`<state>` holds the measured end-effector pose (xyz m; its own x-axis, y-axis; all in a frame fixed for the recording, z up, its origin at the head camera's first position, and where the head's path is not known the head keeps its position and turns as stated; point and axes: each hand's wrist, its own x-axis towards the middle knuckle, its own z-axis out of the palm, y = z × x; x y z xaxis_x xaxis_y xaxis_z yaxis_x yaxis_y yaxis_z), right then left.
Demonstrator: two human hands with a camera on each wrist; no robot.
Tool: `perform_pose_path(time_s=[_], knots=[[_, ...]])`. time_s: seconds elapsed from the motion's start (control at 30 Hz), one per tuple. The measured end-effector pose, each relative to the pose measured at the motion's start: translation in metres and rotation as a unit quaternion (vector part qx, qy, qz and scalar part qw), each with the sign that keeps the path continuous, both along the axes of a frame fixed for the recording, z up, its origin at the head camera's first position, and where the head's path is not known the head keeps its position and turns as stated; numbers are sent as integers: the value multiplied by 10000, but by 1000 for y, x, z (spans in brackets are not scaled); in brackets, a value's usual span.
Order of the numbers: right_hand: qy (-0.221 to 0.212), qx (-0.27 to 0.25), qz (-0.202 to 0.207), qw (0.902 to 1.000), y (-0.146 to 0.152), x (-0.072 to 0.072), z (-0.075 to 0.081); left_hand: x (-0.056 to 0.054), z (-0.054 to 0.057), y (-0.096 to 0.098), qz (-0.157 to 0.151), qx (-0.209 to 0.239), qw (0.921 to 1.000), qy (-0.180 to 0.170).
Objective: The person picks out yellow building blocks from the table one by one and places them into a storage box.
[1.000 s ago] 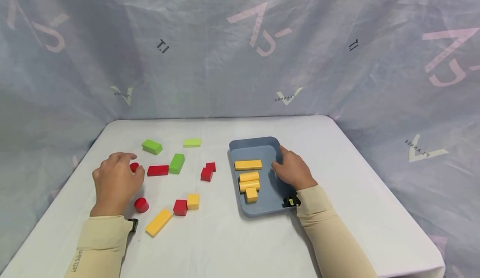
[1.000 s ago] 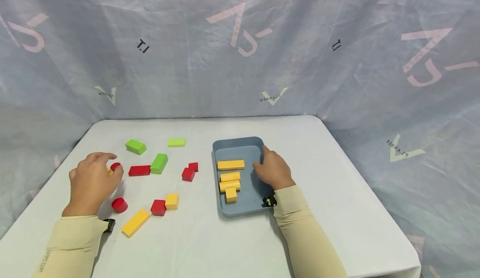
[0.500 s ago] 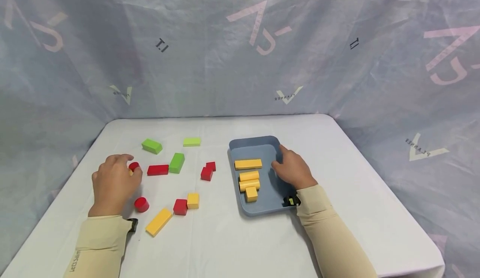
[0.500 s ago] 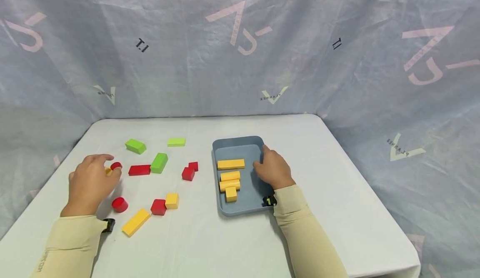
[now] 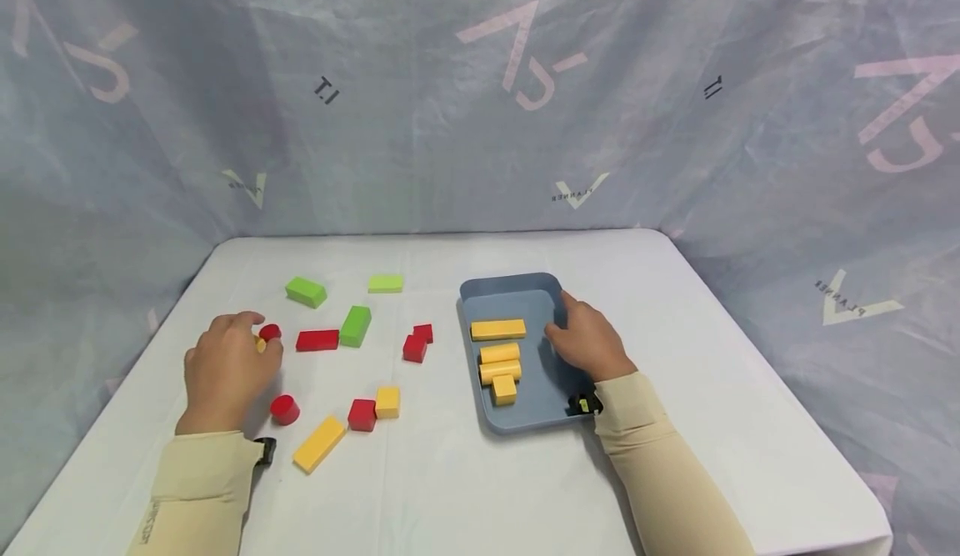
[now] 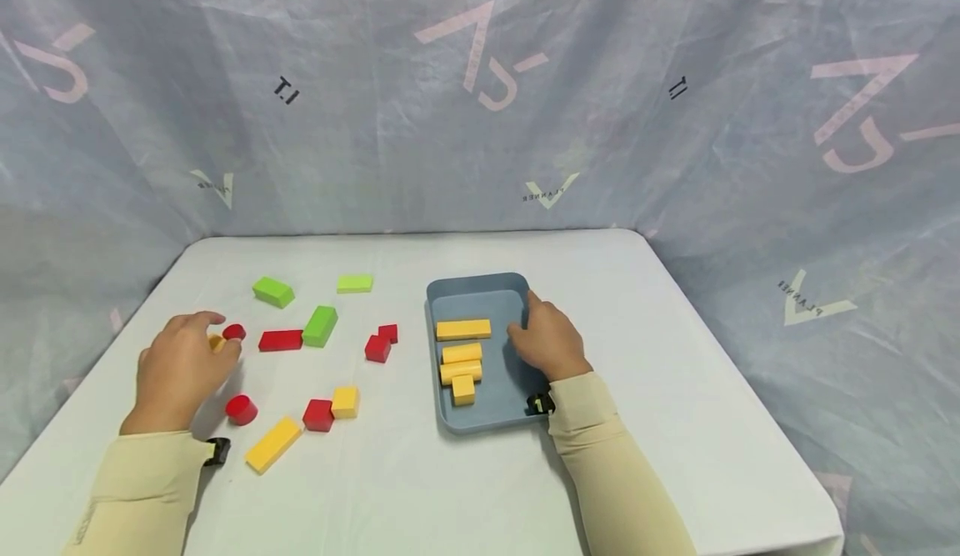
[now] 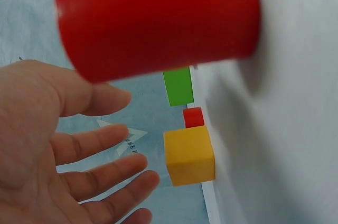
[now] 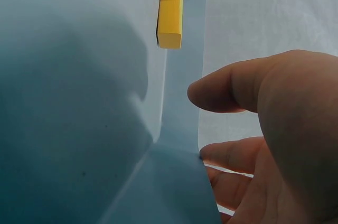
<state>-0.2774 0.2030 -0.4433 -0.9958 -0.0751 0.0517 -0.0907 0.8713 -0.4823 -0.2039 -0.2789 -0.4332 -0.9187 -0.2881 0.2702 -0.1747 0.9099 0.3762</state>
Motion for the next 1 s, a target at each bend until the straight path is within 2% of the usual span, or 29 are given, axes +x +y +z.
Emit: perform_pose_path(time_s=[0.47,1.0], knots=[[-120,16,-11,9999,0,7,-2,10,0,-7,103,120,9974,-710],[4,14,23,10000,0,-2,-2,7,3,-16,-33,93,9975,-699]])
